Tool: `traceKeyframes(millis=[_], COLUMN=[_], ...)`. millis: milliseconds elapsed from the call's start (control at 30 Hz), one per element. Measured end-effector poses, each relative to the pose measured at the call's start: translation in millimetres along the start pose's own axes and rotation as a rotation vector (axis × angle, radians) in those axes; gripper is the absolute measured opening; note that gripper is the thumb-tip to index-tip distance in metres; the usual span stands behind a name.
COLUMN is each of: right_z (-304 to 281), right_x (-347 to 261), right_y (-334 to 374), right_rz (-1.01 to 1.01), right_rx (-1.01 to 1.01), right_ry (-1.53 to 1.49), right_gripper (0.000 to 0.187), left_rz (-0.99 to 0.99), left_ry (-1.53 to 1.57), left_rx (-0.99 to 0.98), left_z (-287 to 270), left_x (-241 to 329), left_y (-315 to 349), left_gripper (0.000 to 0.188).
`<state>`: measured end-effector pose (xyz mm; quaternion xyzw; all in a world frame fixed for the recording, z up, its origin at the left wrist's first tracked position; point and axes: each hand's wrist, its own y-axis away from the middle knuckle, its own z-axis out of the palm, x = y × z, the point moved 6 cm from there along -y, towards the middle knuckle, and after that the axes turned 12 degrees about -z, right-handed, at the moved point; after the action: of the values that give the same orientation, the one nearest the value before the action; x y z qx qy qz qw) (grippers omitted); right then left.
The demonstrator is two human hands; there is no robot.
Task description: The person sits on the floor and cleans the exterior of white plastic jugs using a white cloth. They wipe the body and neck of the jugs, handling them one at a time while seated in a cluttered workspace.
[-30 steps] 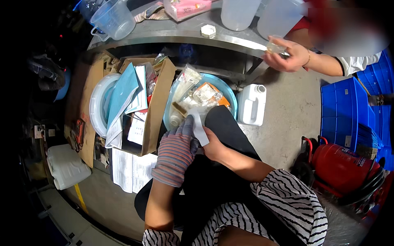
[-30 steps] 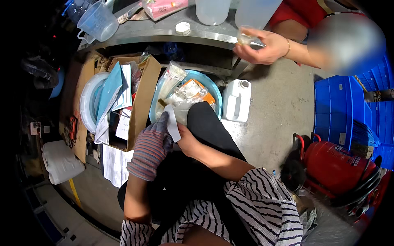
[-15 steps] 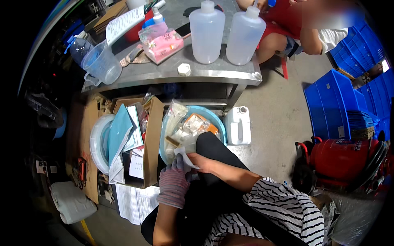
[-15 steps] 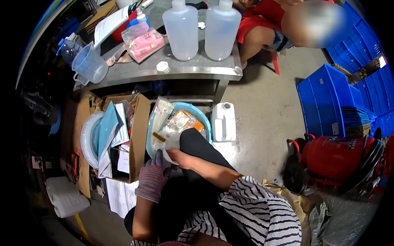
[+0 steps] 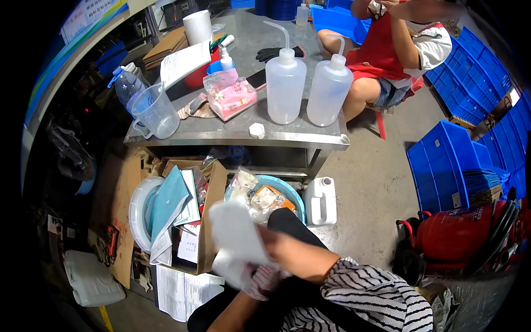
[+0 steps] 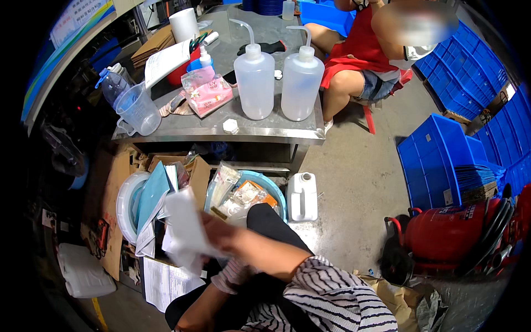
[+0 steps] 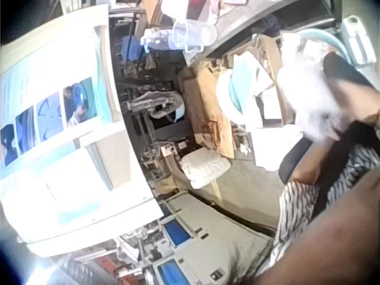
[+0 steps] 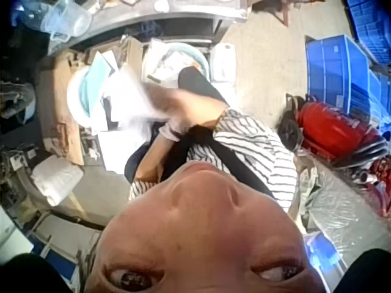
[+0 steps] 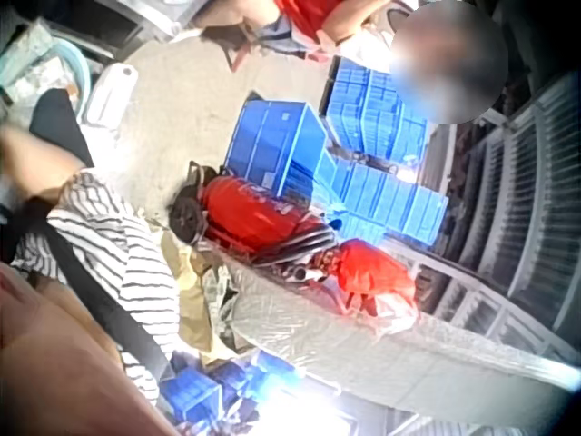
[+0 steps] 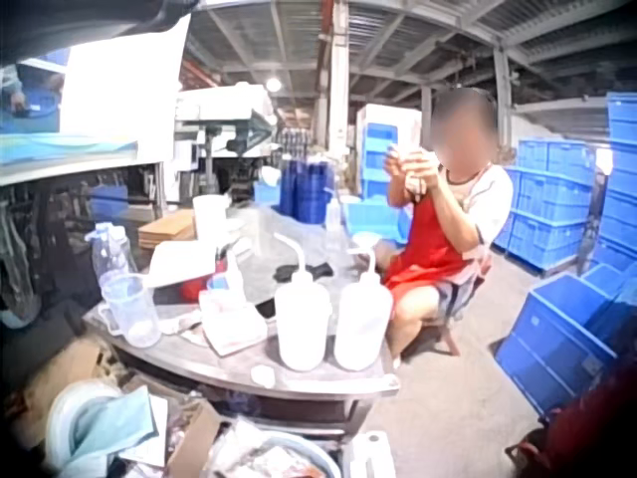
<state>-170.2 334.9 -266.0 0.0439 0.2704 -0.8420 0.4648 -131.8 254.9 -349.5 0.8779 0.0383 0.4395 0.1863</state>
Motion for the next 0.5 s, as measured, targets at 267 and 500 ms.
traceKeyframes(millis=[267, 500], right_z=[111.7, 118.2], right_x=[111.8, 112.1], right_y=[2.8, 7.1], right_rz=[0.417, 0.367], right_rx=[0.127, 0.139], right_ry=[-0.028, -0.157], right_gripper=[0.043, 0.033], left_rz=[-0.228, -0.251], left_ry=[0.400, 0.812], left_rx=[-0.388, -0.617], left_z=[-1.5, 29.8], left_x=[-16.5, -10.3], left_y=[6.8, 0.5], left_gripper=[0.043, 0.048])
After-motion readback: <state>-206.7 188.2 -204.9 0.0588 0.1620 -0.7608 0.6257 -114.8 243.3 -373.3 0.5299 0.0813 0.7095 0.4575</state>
